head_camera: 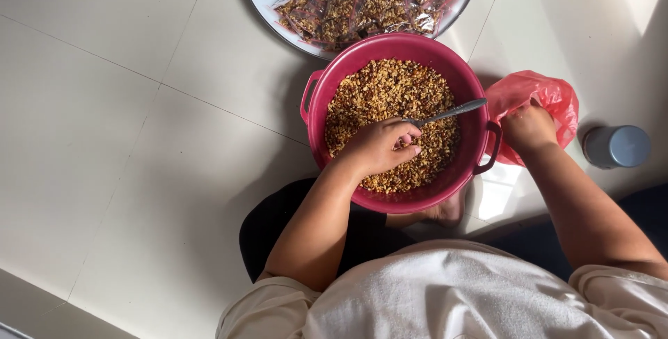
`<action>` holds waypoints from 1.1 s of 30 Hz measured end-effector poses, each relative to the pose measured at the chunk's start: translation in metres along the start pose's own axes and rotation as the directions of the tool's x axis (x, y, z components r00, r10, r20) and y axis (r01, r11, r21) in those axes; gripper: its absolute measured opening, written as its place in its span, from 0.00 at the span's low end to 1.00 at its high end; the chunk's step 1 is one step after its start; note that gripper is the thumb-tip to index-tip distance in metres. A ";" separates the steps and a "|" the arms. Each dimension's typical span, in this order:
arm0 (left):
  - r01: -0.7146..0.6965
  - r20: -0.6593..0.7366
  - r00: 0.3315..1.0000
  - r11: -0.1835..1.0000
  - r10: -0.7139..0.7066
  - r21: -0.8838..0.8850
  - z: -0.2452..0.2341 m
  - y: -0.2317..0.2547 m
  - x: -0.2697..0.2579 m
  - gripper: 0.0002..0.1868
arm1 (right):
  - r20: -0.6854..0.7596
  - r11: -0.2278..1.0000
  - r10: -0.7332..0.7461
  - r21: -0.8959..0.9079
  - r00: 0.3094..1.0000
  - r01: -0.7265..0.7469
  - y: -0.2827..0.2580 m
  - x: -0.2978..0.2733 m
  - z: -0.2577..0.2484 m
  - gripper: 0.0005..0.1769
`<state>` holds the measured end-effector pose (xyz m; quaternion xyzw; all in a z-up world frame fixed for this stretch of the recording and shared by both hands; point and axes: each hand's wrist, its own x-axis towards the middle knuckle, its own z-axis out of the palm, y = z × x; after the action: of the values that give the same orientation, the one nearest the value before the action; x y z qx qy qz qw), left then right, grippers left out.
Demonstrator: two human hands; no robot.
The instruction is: Filling small plastic bags with grains or seeds using a spoon
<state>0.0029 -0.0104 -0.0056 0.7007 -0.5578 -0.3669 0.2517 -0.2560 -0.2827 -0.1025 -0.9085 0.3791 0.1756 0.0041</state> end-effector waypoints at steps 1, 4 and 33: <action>0.001 0.003 1.000 1.000 -0.001 -0.001 0.001 -0.001 -0.001 0.19 | 0.003 1.000 0.001 0.001 1.000 -0.001 0.002 0.000 -0.001 0.18; -0.033 -0.042 0.999 0.999 0.032 -0.030 0.002 -0.003 0.000 0.19 | 0.062 0.998 -0.026 -0.055 0.998 0.029 0.008 0.001 -0.012 0.13; -0.605 -0.577 0.789 0.432 0.211 -0.669 0.040 -0.039 0.033 0.08 | -0.385 -0.016 -0.107 0.922 0.917 0.386 -0.137 -0.061 -0.133 0.06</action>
<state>-0.0023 -0.0303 -0.0668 0.3938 -0.4059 -0.3548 0.7445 -0.1592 -0.1623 0.0245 -0.7128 0.2234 -0.2321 0.6230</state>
